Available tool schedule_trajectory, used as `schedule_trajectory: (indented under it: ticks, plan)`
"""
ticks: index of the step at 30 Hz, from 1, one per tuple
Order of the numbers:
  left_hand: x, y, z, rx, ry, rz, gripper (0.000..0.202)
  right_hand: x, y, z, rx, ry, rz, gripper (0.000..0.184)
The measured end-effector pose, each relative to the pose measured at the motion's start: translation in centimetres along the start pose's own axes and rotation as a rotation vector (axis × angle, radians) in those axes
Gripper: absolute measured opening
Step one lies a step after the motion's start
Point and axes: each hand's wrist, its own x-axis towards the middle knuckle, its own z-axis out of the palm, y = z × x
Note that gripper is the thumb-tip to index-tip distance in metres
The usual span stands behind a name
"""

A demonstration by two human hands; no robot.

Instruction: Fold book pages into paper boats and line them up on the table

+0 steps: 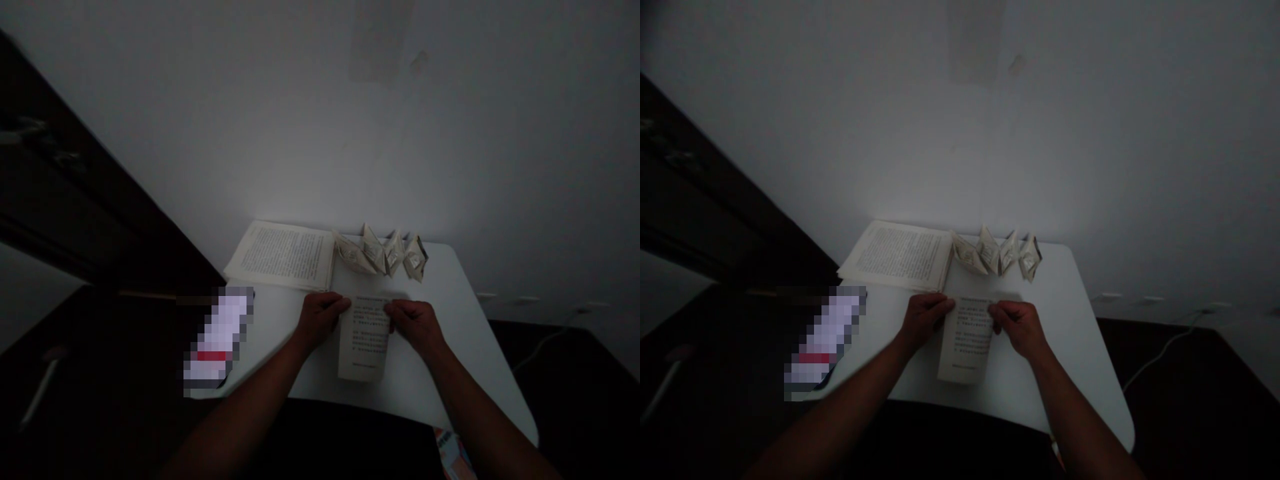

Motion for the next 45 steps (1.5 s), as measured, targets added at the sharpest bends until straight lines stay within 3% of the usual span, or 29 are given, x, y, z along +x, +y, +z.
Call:
schedule_trajectory:
  ticks: [6,22,35,45]
  plan:
    - [0.25,-0.75,-0.14,0.018,-0.017,0.006,0.034,-0.07,-0.23,0.03,-0.014,0.037,0.017,0.042]
    - [0.24,-0.41,-0.28,-0.042,0.04,-0.018,0.036,-0.12,-0.42,0.12,-0.022,-0.046,-0.037,0.044]
    - [-0.06,0.15,-0.03,-0.038,0.032,-0.01,0.037,-0.35,-0.34,0.16,-0.045,-0.011,-0.027,0.04]
    - [0.05,0.1,-0.04,-0.086,0.065,-0.037,0.037,-0.09,0.3,-0.08,-0.062,-0.097,-0.084,0.047]
